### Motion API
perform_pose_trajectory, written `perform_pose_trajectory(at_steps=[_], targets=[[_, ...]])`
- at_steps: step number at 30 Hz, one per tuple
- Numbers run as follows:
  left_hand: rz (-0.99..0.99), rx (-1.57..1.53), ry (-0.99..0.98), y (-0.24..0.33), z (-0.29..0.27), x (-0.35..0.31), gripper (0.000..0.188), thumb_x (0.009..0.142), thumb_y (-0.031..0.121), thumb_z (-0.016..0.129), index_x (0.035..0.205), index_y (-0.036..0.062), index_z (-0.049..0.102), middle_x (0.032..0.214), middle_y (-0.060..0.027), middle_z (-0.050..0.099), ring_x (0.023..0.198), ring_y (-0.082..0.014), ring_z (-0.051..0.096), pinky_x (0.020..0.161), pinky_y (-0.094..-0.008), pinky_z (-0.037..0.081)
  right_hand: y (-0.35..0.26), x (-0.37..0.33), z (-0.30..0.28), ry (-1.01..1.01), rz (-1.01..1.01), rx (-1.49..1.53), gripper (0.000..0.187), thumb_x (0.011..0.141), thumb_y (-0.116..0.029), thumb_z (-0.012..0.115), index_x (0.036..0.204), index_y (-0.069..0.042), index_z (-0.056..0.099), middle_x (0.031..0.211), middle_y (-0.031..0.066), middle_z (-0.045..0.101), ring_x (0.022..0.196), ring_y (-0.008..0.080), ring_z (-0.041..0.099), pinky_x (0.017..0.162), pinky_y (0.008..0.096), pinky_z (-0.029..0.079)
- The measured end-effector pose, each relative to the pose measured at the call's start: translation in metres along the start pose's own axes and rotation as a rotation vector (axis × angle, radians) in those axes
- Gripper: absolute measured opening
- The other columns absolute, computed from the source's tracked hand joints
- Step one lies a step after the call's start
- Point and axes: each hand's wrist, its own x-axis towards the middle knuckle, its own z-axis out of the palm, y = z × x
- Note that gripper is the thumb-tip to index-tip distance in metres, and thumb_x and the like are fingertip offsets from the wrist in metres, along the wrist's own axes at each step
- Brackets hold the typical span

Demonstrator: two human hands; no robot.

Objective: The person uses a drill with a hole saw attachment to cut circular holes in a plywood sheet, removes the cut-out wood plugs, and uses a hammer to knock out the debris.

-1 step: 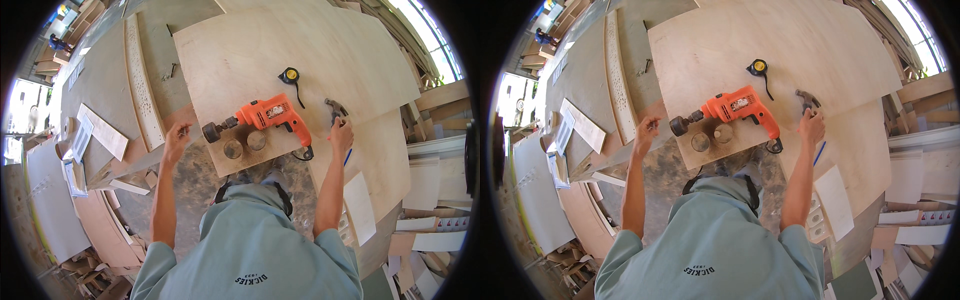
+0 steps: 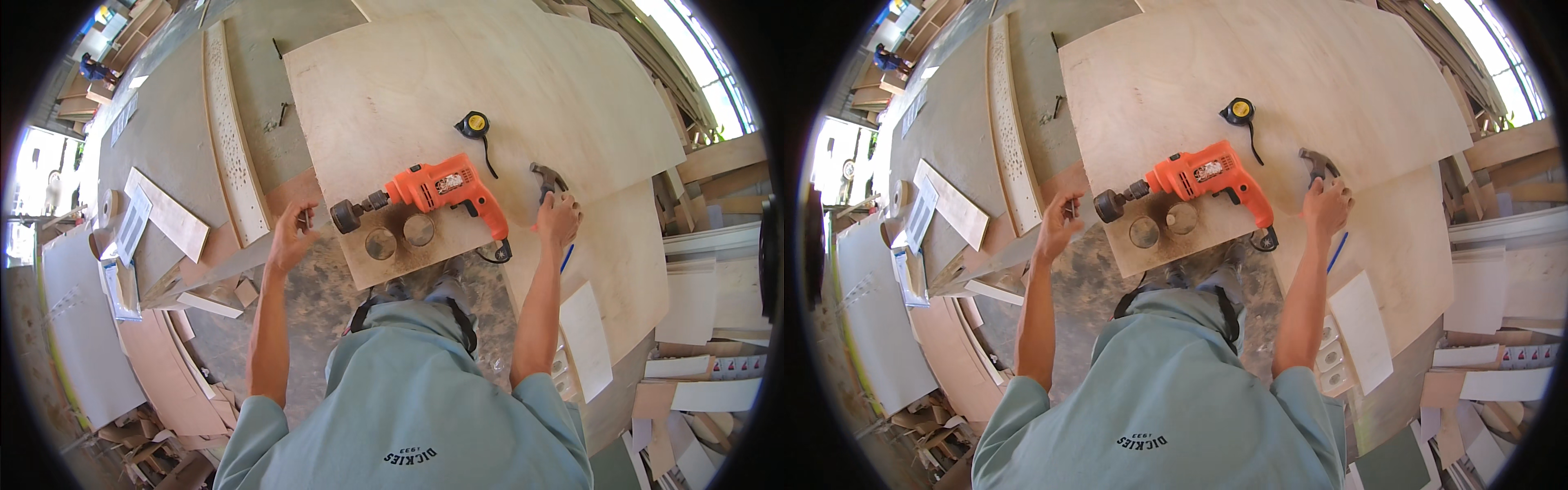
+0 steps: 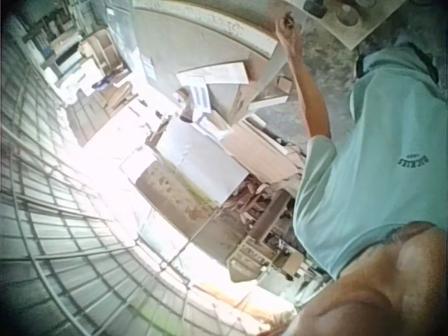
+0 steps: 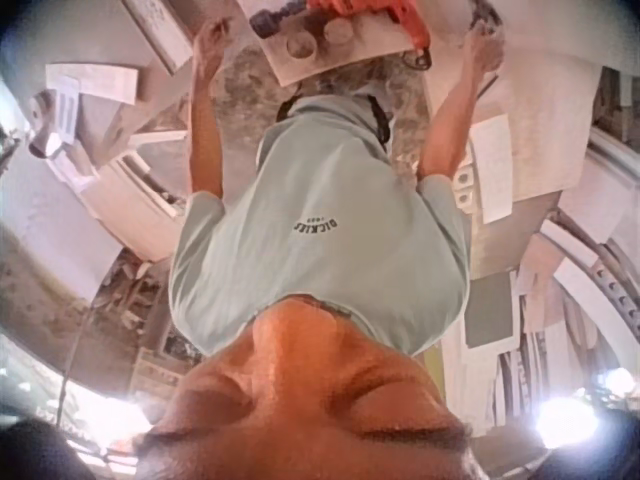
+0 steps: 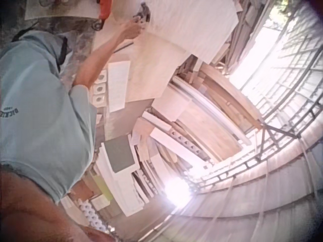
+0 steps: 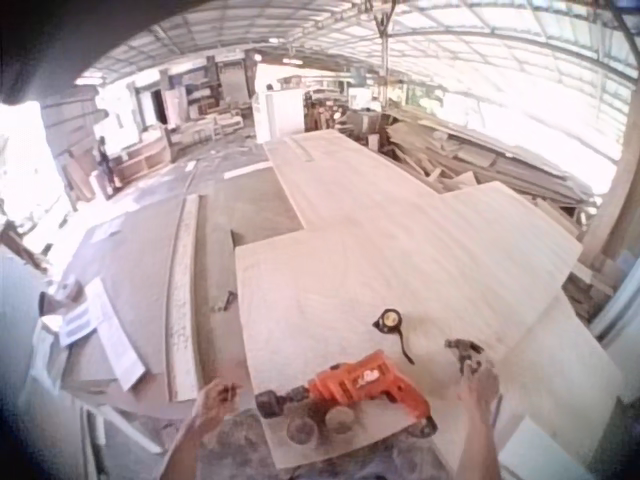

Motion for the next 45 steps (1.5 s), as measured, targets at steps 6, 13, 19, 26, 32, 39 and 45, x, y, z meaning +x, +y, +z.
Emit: perform_pose_trajectory(at_steps=[6, 13, 19, 26, 32, 39, 45], targets=[[0.145, 0.385, 0.015, 0.044, 0.027, 0.002, 0.075, 0.061, 0.025, 0.09, 0.126, 0.0049, 0.059, 0.108, -0.0057, 0.057, 0.096, -0.0198, 0.055, 0.079, -0.0336, 0.044, -0.009, -0.005, 0.013, 0.006, -0.389, 0.219, 0.032, 0.083, -0.021, 0.067, 0.109, -0.002, 0.063, 0.116, 0.0174, 0.061, 0.115, 0.0359, 0.052, 0.096, 0.0443, 0.044], [0.111, 0.392, 0.04, 0.031, 0.025, 0.005, 0.063, 0.06, 0.026, 0.091, 0.113, 0.0051, 0.065, 0.101, -0.004, 0.061, 0.093, -0.0193, 0.058, 0.079, -0.0323, 0.045, -0.033, -0.044, 0.011, -0.124, -0.39, 0.382, 0.03, 0.082, -0.02, 0.07, 0.105, -0.002, 0.063, 0.11, 0.0143, 0.061, 0.107, 0.0338, 0.055, 0.094, 0.044, 0.043], [0.012, 0.359, 0.121, 0.026, -0.005, -0.012, 0.063, 0.059, 0.025, 0.093, 0.111, 0.0037, 0.066, 0.102, -0.0054, 0.063, 0.091, -0.0189, 0.058, 0.076, -0.0317, 0.046, -0.024, -0.052, 0.013, -0.083, -0.351, 0.441, 0.035, 0.082, -0.024, 0.073, 0.107, -0.001, 0.064, 0.109, 0.014, 0.061, 0.106, 0.0325, 0.056, 0.094, 0.043, 0.043], [-0.121, 0.38, 0.229, -0.021, -0.028, -0.066, 0.066, 0.064, 0.03, 0.091, 0.117, 0.0005, 0.066, 0.105, -0.0067, 0.063, 0.092, -0.0188, 0.058, 0.078, -0.0321, 0.047, -0.029, -0.071, 0.009, 0.003, -0.262, 0.475, 0.039, 0.082, -0.024, 0.073, 0.112, -0.002, 0.062, 0.107, 0.0131, 0.061, 0.104, 0.031, 0.055, 0.093, 0.0431, 0.043], [-0.419, 0.216, 0.413, -0.064, -0.016, -0.102, 0.048, 0.083, 0.027, 0.078, 0.119, -0.0018, 0.066, 0.101, -0.0081, 0.067, 0.089, -0.0171, 0.063, 0.077, -0.0322, 0.05, -0.043, -0.079, -0.006, -0.195, -0.422, 0.506, 0.051, 0.076, -0.02, 0.072, 0.121, -0.002, 0.057, 0.113, 0.0148, 0.061, 0.108, 0.0327, 0.056, 0.096, 0.0429, 0.044], [-0.462, -0.042, 0.45, -0.105, 0.011, -0.119, 0.036, 0.088, 0.02, 0.069, 0.117, -0.001, 0.068, 0.097, -0.0071, 0.068, 0.084, -0.0161, 0.064, 0.075, -0.0316, 0.051, -0.097, -0.042, -0.016, -0.805, -0.582, 0.247, 0.079, 0.064, -0.018, 0.079, 0.134, -0.003, 0.046, 0.124, 0.0155, 0.062, 0.117, 0.0366, 0.056, 0.098, 0.0426, 0.046], [-0.459, -0.158, 0.511, -0.092, 0.041, -0.122, 0.032, 0.092, 0.012, 0.065, 0.12, -0.0018, 0.065, 0.098, -0.0055, 0.066, 0.081, -0.0131, 0.064, 0.071, -0.0268, 0.051, -0.058, -0.009, 0.043, -0.908, -0.708, 0.572, 0.089, 0.057, -0.016, 0.09, 0.13, 0.0, 0.042, 0.115, 0.0149, 0.064, 0.099, 0.0323, 0.065, 0.085, 0.0427, 0.053]])
